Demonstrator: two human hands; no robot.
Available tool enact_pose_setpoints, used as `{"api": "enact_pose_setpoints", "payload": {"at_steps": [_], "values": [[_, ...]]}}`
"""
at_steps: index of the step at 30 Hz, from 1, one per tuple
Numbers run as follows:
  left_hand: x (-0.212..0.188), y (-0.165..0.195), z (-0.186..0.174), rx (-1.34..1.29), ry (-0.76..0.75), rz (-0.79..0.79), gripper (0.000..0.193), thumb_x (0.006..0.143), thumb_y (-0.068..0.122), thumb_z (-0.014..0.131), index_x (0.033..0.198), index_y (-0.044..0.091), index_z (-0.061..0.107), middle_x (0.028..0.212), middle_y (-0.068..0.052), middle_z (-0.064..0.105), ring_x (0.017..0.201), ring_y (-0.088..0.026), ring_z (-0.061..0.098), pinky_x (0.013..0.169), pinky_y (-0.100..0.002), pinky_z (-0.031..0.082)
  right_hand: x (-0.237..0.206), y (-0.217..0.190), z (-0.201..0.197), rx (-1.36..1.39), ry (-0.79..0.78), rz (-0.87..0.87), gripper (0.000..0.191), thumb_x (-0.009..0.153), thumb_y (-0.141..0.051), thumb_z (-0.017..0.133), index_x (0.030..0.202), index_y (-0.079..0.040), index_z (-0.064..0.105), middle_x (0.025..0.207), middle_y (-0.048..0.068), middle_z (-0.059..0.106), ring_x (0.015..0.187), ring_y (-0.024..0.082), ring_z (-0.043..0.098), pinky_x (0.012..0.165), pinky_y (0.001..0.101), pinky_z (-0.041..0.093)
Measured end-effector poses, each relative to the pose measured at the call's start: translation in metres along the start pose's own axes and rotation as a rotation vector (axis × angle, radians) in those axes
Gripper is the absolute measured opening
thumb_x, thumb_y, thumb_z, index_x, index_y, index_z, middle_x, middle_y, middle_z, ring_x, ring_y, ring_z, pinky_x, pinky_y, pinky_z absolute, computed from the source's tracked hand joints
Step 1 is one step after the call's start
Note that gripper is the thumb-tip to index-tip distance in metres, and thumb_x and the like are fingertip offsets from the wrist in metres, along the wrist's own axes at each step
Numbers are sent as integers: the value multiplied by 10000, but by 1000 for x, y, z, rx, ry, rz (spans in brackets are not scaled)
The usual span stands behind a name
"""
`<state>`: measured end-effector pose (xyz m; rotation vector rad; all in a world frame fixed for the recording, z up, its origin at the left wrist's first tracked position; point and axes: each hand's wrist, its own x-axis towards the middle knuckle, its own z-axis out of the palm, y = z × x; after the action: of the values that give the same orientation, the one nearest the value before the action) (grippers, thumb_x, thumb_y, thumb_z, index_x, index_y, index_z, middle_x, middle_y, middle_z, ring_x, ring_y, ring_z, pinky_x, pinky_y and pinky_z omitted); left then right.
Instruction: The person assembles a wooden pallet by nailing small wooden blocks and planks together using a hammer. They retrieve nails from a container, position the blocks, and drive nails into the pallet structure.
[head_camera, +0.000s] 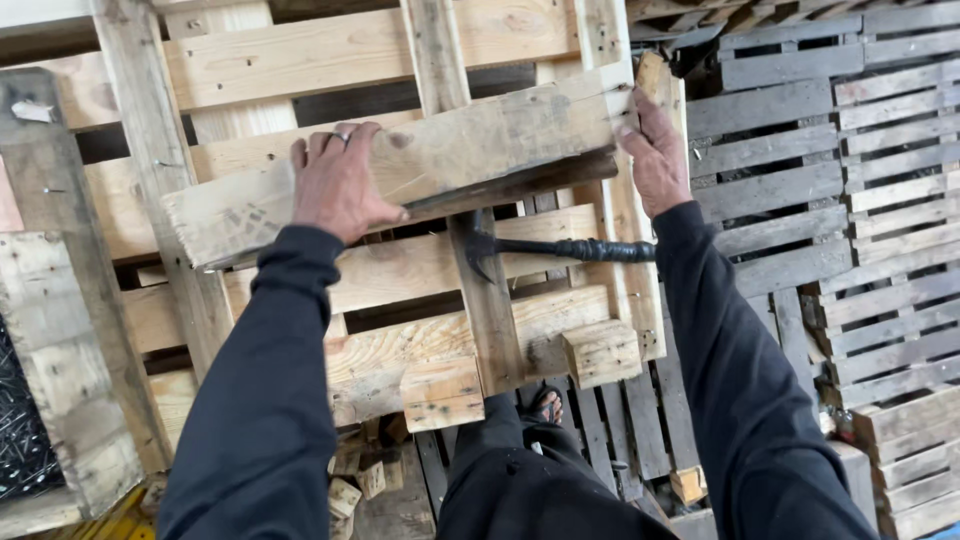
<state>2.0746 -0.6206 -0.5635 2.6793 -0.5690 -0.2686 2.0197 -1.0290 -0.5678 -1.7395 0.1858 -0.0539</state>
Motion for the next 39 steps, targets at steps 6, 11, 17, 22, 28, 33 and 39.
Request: {"api": "enact_pose_setpoints", "payload": {"at_steps": [6,11,17,22,28,33,39], "values": [[-104,39,7,109,177,102,1193,477,503,948,1477,83,452,1353,-160,548,1255,-350,471,1101,-569,293,-84,6,-40,151,101,165,438,1055,-143,554,1460,24,550,1211,58,674,1023,128,652,903,281,567],[-193,80,16,115,186,70,1111,502,474,945,1429,89,471,1363,-113,526,1246,-327,474,1103,-559,303,-164,5,-50,66,12,78,510,1003,-164,656,1457,13,505,1164,40,692,1018,94,633,884,248,538],[-280,115,21,128,219,61,1094,462,432,939,1424,107,531,1371,-63,557,1245,-318,482,1120,-539,305,-232,3,-45,-176,49,158,363,1063,-285,680,1228,38,691,953,66,681,886,103,587,795,282,500],[-323,118,35,135,135,35,1100,516,424,931,1469,79,504,1404,-94,555,1269,-329,478,1149,-528,314,-274,13,-56,-317,-134,69,361,1093,-286,615,1271,27,648,948,89,673,883,116,598,789,302,504],[-336,124,62,146,33,57,1150,477,495,955,1425,53,477,1356,-139,552,1244,-342,487,1103,-533,313,-312,38,-58,-533,-97,137,298,976,-225,709,1139,24,727,995,131,669,858,260,660,762,375,506],[-335,111,86,159,-21,41,1110,518,498,931,1445,94,474,1406,-101,557,1311,-330,478,1166,-522,318,-323,63,-46,-554,13,64,358,962,-235,754,1216,14,719,1047,149,685,939,287,683,822,377,528],[-324,109,110,146,-179,-56,1372,488,670,891,1592,128,283,1651,-146,270,1512,-432,187,1183,-667,135,-331,88,-56,-298,12,-14,423,1039,-148,703,1429,-14,610,1285,147,657,1152,230,646,984,364,516]]}}
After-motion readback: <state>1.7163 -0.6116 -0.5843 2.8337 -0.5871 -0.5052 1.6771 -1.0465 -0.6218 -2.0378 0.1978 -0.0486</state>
